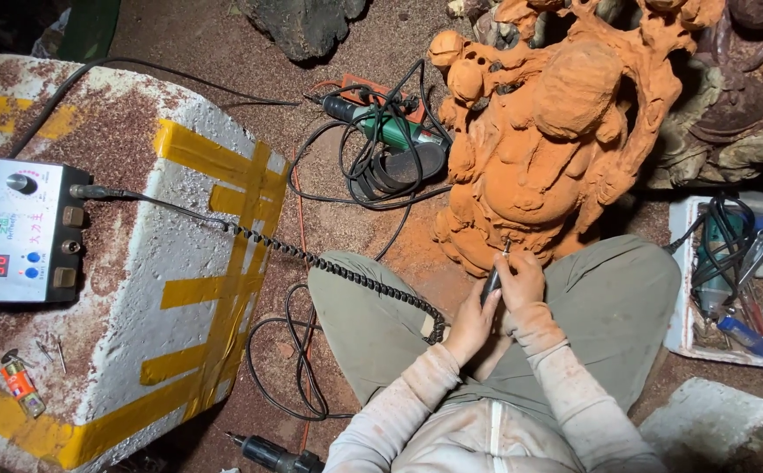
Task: Using a handheld rotary tool to carve and refine the intricate details on a wooden statue of a deity.
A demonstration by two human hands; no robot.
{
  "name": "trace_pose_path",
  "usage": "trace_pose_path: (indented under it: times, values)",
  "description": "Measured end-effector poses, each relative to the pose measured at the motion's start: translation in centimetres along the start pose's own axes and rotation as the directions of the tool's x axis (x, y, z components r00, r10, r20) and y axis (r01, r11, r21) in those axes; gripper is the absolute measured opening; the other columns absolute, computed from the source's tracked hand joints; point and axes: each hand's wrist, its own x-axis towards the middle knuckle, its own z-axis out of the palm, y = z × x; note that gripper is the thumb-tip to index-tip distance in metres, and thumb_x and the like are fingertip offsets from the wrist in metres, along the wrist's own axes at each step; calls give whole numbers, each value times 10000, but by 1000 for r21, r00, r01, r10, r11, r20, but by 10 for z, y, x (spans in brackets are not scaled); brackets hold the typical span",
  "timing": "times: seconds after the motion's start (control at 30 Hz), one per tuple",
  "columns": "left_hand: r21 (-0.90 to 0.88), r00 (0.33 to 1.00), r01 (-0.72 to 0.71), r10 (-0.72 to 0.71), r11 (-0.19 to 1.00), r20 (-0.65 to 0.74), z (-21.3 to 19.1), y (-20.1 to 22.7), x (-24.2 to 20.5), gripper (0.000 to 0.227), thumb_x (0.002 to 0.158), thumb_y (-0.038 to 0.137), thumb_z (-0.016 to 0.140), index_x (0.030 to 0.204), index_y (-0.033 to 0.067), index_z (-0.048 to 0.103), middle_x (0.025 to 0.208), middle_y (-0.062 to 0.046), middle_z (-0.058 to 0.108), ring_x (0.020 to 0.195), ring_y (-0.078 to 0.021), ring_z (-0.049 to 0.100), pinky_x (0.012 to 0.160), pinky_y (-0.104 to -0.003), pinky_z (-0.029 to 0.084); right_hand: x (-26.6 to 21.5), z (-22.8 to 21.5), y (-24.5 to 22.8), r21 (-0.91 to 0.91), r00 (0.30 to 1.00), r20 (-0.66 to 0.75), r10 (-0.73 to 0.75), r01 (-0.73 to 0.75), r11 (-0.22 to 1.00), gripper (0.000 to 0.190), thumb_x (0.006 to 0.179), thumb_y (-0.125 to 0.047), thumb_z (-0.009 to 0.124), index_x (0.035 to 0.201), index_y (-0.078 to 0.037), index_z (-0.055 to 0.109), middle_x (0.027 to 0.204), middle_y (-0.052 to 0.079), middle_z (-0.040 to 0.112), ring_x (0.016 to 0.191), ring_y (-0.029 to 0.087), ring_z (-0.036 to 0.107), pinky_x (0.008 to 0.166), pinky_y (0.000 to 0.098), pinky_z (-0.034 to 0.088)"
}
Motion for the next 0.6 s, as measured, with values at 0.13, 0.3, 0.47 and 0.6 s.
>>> trace_pose_path:
  times: [0.13,0.3,0.47,0.6]
  values:
    - [7,1000,28,-28,1000,14,1,3,-1,400,1074,434,452,1374,178,520,1038,-276,687,1032,-472,663,872,-562,534,0,-3,-4,-23,1000,17,13,-13,1000,479,1019,-444,685,702,-86,653,958,69,633,1030,283,631,943,383,521]
    - [-3,1000,11,-11,1000,4,3,3,-1,392,1071,401,464,1376,162,521,1091,-315,667,1076,-507,637,908,-580,519,2,-2,-2,-3,996,37,79,-79,997,449,1014,-476,669,778,-96,703,998,70,658,1079,311,644,988,407,516]
    - [-43,999,27,-28,999,-16,2,11,-6,410,1073,383,456,1388,124,501,1113,-341,653,1092,-520,626,921,-591,510,1,2,2,1,996,39,84,-84,996,427,999,-513,675,818,-128,716,1043,50,649,1115,302,633,1006,401,509]
    - [-48,1000,14,-15,999,-14,0,17,-8,419,1070,369,462,1409,124,490,1095,-341,653,1069,-520,632,905,-584,512,1,2,4,10,996,51,74,-75,997,432,1002,-521,670,825,-129,707,1045,43,633,1117,287,633,1018,387,499]
